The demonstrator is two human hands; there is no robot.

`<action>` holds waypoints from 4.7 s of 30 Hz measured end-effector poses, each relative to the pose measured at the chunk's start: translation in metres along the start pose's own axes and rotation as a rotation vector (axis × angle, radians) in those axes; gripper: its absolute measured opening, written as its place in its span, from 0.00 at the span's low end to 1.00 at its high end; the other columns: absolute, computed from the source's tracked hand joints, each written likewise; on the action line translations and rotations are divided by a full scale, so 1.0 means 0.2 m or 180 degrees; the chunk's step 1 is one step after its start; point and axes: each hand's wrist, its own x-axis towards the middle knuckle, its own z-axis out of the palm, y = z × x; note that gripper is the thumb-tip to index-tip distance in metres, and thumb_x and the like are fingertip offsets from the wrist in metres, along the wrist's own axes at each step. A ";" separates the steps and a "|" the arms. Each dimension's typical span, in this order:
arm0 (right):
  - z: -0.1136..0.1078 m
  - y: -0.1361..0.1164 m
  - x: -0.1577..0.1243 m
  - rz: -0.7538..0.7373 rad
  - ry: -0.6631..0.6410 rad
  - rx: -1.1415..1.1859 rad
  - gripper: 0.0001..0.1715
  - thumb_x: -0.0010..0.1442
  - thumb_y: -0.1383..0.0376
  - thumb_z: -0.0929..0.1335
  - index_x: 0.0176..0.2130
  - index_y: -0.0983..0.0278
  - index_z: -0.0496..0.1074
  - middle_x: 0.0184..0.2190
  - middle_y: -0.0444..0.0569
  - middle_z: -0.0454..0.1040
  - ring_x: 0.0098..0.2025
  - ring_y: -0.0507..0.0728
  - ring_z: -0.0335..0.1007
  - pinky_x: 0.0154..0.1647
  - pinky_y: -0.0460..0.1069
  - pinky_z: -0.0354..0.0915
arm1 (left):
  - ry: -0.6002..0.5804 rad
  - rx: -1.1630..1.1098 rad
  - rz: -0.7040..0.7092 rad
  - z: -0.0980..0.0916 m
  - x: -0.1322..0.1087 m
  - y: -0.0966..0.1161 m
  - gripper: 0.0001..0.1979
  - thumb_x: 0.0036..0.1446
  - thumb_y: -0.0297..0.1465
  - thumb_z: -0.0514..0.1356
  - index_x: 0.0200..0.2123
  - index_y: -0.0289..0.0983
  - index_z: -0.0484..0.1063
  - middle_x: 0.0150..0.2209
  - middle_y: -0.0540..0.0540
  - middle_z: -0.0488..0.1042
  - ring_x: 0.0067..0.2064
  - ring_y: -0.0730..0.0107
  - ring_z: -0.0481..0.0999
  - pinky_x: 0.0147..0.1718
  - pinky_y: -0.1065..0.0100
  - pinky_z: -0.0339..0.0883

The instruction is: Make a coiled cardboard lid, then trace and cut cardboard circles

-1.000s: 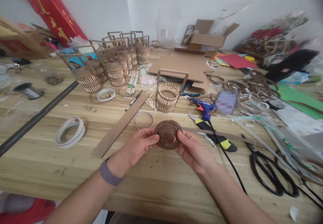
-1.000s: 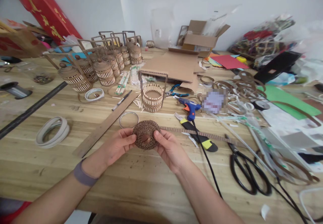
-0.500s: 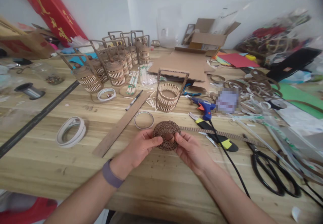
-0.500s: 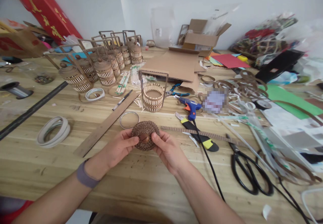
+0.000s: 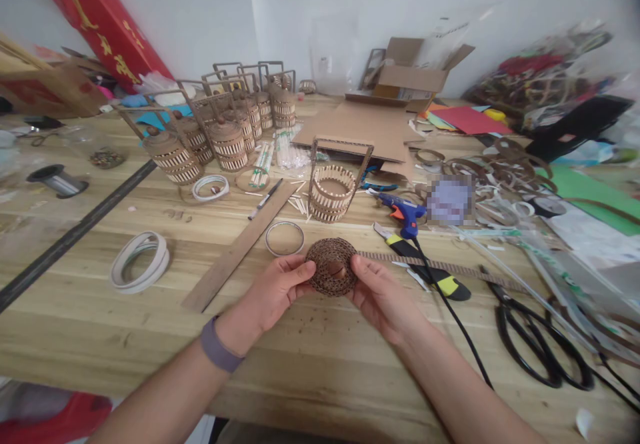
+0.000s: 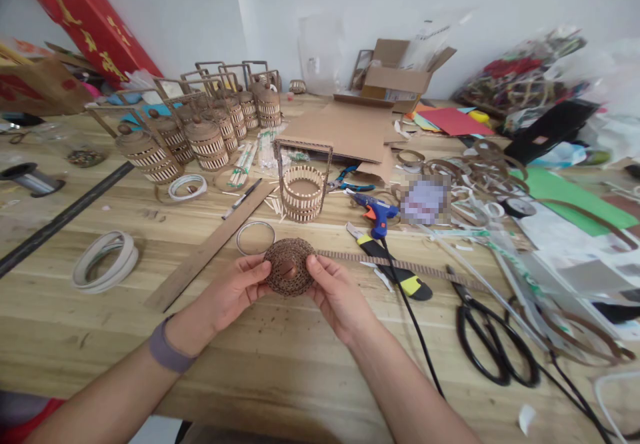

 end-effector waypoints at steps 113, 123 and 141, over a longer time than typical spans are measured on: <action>0.11 -0.20 -0.04 -0.2879 0.0247 -0.4905 0.08 0.64 0.65 0.68 0.44 0.62 0.74 0.33 0.51 0.76 0.35 0.59 0.74 0.35 0.51 0.70 | 0.0342 -0.0855 0.0532 0.09 -0.01 -0.04 0.24 0.47 0.45 0.74 0.41 0.36 0.76 0.40 0.44 0.80 0.43 0.63 0.78 0.44 0.65 0.69; 0.24 -0.59 0.27 -0.2364 0.1063 -0.5699 0.17 0.63 0.62 0.63 0.48 0.61 0.75 0.32 0.52 0.81 0.33 0.62 0.76 0.31 0.51 0.63 | 0.0689 -0.1049 0.0240 0.08 0.01 -0.06 0.21 0.41 0.43 0.72 0.24 0.38 0.65 0.23 0.50 0.73 0.25 0.70 0.72 0.26 0.68 0.64; 0.40 -0.56 0.38 -0.1054 0.1815 -0.6365 0.19 0.69 0.66 0.58 0.55 0.66 0.69 0.38 0.60 0.82 0.38 0.66 0.80 0.31 0.51 0.63 | 0.0767 0.0116 0.0116 0.08 -0.03 -0.05 0.30 0.47 0.61 0.61 0.20 0.40 0.61 0.14 0.55 0.61 0.19 0.75 0.57 0.24 0.68 0.49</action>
